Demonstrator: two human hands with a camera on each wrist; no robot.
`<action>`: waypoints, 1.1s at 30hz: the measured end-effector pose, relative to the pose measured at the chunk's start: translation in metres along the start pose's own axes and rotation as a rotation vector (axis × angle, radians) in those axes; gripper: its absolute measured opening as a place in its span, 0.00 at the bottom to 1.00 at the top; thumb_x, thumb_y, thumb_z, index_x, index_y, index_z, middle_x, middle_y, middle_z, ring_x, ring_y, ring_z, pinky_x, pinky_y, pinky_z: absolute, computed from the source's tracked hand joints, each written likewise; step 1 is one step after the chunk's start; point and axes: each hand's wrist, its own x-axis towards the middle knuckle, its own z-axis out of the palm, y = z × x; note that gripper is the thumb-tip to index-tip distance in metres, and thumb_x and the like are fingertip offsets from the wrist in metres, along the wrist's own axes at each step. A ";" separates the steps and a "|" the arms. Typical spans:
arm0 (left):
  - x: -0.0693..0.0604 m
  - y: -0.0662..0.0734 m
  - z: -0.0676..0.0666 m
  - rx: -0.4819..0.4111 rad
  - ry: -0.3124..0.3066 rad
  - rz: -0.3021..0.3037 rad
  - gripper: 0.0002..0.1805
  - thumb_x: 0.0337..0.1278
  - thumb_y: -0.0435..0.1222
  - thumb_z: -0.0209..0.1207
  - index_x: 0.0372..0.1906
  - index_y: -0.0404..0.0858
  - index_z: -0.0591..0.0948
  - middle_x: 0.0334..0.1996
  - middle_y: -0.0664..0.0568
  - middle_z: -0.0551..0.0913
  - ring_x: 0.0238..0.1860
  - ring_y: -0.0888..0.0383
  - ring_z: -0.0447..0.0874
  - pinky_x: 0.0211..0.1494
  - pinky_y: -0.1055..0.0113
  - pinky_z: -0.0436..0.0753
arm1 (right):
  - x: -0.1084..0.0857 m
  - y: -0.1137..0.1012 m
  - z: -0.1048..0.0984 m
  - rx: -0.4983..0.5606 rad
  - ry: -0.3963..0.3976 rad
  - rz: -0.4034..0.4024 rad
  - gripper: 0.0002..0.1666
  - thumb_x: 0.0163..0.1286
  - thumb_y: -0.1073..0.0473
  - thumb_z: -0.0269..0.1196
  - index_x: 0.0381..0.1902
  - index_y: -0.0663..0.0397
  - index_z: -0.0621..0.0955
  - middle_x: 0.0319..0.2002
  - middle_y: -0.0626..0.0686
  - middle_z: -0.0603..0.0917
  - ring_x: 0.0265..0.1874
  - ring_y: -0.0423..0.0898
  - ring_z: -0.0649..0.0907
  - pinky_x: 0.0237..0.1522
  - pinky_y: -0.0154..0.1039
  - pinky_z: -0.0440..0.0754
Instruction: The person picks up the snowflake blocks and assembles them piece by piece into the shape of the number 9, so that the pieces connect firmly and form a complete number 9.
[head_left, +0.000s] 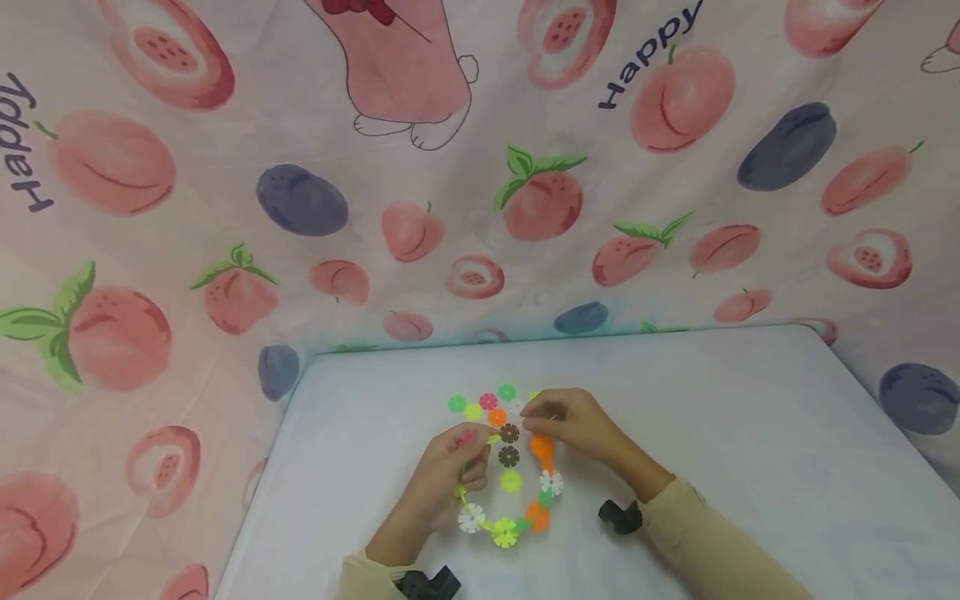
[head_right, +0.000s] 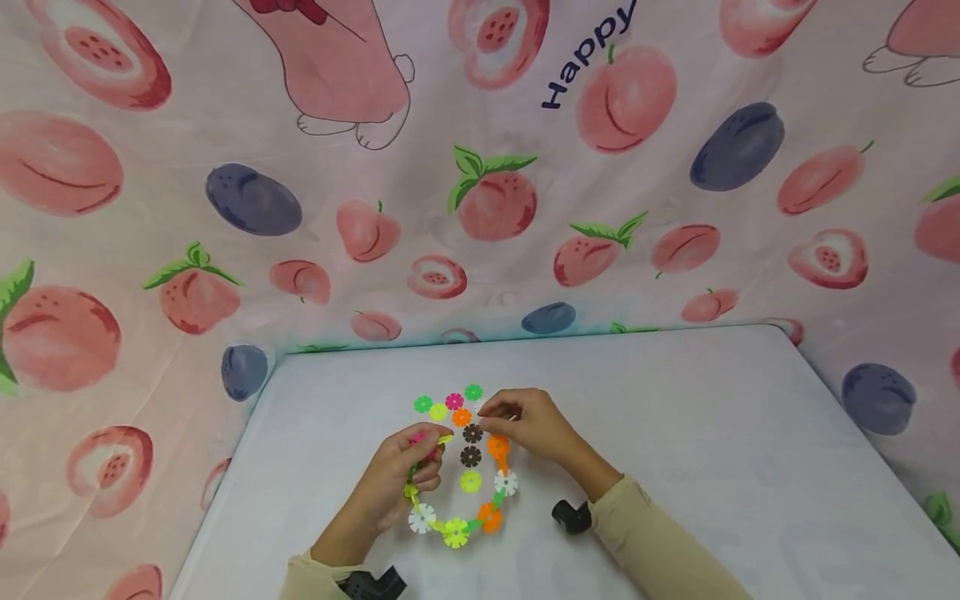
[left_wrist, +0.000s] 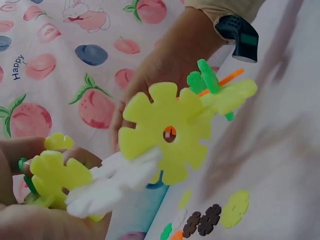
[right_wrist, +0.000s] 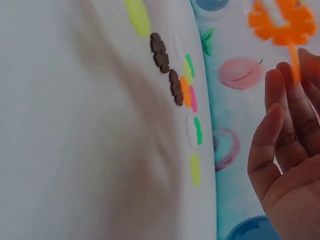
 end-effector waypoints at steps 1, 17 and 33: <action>0.000 0.000 0.000 -0.018 -0.013 0.005 0.19 0.75 0.48 0.55 0.54 0.36 0.77 0.28 0.57 0.72 0.22 0.65 0.62 0.28 0.75 0.65 | 0.001 0.002 0.000 0.002 -0.005 0.015 0.12 0.68 0.50 0.70 0.45 0.49 0.88 0.38 0.44 0.89 0.37 0.43 0.86 0.43 0.38 0.85; -0.003 0.004 -0.001 -0.164 -0.154 0.051 0.15 0.79 0.42 0.51 0.54 0.35 0.77 0.31 0.58 0.75 0.21 0.68 0.63 0.25 0.77 0.66 | 0.014 0.030 0.029 -0.178 -0.263 -0.166 0.15 0.64 0.63 0.72 0.49 0.50 0.88 0.44 0.47 0.88 0.44 0.43 0.85 0.51 0.36 0.84; -0.002 0.005 0.000 -0.185 -0.172 0.036 0.14 0.79 0.41 0.50 0.52 0.36 0.78 0.32 0.59 0.76 0.21 0.68 0.63 0.25 0.77 0.66 | 0.018 0.027 0.027 -0.309 -0.317 -0.092 0.15 0.58 0.61 0.76 0.38 0.44 0.82 0.40 0.40 0.85 0.37 0.39 0.79 0.44 0.35 0.81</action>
